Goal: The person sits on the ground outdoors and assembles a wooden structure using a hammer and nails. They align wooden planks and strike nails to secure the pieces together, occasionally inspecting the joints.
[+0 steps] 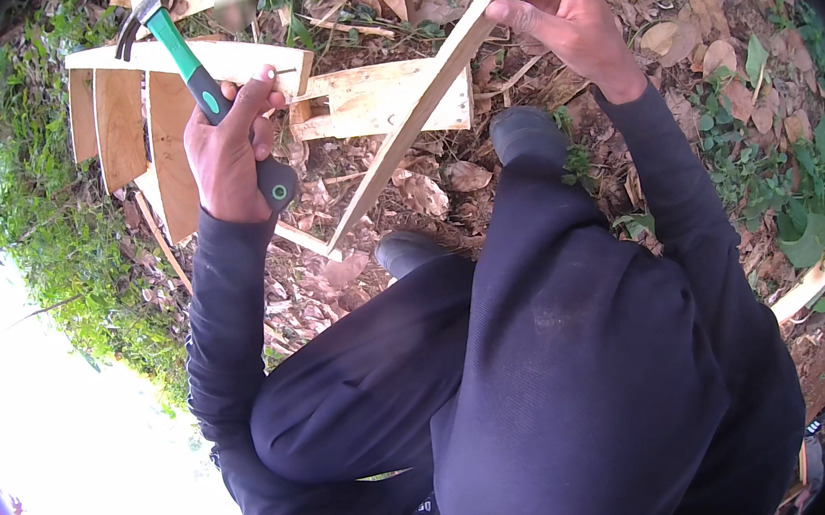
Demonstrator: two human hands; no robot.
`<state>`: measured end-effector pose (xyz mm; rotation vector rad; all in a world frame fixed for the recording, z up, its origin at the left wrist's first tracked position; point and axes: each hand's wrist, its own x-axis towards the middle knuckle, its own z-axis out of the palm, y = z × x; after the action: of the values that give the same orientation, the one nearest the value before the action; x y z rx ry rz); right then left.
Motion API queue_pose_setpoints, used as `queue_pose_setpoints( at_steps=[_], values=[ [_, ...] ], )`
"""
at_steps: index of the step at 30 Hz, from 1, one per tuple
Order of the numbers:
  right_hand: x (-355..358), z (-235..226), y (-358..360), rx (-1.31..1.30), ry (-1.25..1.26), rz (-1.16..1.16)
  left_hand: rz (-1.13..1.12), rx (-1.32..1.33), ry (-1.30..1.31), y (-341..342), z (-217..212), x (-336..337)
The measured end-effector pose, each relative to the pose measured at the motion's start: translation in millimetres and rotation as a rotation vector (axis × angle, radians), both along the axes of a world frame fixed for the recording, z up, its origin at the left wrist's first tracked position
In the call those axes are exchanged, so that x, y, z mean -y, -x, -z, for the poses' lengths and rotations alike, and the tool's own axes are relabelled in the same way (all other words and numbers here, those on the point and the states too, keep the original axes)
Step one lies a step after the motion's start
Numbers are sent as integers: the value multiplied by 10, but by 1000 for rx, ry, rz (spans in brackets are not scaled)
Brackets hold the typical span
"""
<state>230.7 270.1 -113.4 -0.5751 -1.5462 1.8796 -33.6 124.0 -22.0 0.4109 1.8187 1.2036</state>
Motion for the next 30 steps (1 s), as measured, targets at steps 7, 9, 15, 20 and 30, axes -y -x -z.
queue_pose_setpoints(
  at_steps=[7, 9, 15, 20, 30],
  values=[
    [423, 353, 439, -20, -138, -71, 43, 16, 13, 6, 14, -45],
    [517, 405, 597, -22, -201, -72, 46, 30, 28, 0, 39, -15],
    [623, 480, 780, -7, -154, -87, 63, 31, 55, -7, 69, 17],
    [633, 503, 851, 5, -124, -124, 47, 31, 83, -48, 95, 28],
    [665, 481, 986, 22, -198, -65, 73, 32, 106, -38, 163, 65]
  ],
)
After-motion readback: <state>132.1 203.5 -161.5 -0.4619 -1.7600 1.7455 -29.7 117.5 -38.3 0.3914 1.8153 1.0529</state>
